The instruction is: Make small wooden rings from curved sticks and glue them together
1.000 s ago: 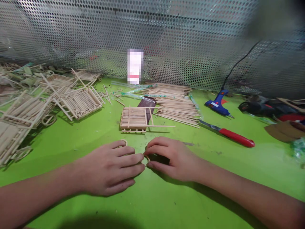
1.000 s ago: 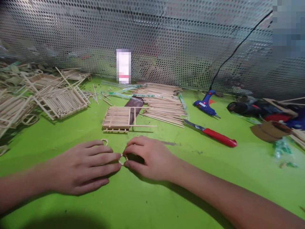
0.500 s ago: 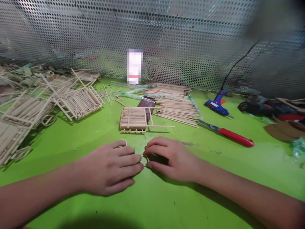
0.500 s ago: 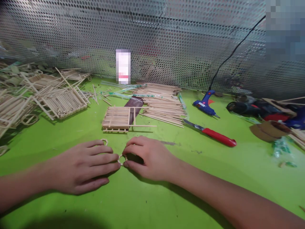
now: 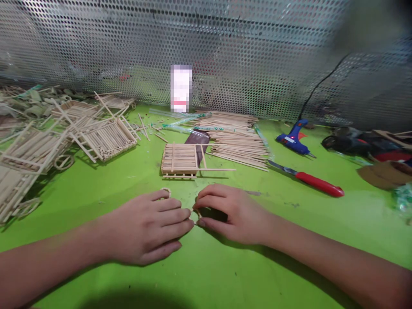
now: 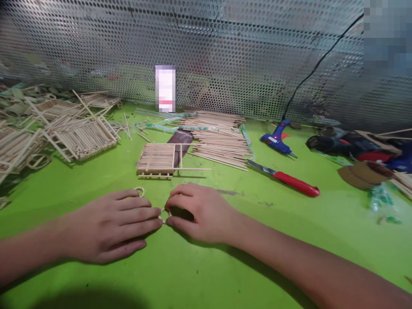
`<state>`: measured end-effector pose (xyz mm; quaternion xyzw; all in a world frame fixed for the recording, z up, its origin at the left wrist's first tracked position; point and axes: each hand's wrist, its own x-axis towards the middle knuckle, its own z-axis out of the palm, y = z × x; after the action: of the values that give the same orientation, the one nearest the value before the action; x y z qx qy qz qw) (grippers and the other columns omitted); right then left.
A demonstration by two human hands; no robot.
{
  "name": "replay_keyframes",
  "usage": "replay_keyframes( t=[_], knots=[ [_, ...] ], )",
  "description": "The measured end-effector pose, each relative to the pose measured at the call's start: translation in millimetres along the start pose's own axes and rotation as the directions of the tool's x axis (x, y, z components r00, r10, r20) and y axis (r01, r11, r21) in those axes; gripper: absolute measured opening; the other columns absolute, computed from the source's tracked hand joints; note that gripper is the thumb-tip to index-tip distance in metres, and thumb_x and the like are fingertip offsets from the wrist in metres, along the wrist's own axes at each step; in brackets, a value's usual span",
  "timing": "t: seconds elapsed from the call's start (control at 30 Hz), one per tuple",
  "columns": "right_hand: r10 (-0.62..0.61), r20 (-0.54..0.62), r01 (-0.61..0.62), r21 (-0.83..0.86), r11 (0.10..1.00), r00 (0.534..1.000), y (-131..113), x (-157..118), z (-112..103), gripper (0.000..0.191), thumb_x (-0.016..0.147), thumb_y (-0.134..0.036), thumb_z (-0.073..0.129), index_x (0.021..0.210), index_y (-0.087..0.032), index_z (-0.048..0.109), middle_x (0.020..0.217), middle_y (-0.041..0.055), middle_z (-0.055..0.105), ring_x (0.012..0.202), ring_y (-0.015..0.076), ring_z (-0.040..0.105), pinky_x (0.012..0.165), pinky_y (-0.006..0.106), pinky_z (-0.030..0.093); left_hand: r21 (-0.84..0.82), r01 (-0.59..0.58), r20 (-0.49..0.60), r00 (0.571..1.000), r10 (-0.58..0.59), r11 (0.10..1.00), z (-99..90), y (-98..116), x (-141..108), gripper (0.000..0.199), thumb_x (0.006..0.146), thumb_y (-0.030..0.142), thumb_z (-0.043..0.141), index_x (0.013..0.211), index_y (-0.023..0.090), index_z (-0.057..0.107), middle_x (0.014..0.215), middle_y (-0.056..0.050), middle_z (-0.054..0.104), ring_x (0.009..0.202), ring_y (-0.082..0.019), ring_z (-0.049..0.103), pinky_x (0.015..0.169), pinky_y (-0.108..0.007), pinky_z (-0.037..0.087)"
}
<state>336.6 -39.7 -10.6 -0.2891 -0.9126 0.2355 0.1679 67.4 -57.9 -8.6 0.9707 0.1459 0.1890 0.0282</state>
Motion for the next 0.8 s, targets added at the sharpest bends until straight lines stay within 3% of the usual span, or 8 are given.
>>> replay_keyframes(
  t=[0.8],
  knots=[
    [0.013,0.021,-0.013,0.006,1.0,1.0,1.9,-0.9,-0.3,0.026,0.098,-0.037,0.065,0.115,-0.018,0.071,0.114,0.0091,0.07,0.1,0.0226,0.067,0.088,0.039,0.055,-0.045,-0.002,-0.025,1.0,0.001,0.999,0.9,-0.5,-0.8,0.029,0.1,0.023,0.056,0.126,0.014,0.066,0.114,-0.008,0.077,0.101,-0.022,0.07,0.104,-0.04,0.044]
  ],
)
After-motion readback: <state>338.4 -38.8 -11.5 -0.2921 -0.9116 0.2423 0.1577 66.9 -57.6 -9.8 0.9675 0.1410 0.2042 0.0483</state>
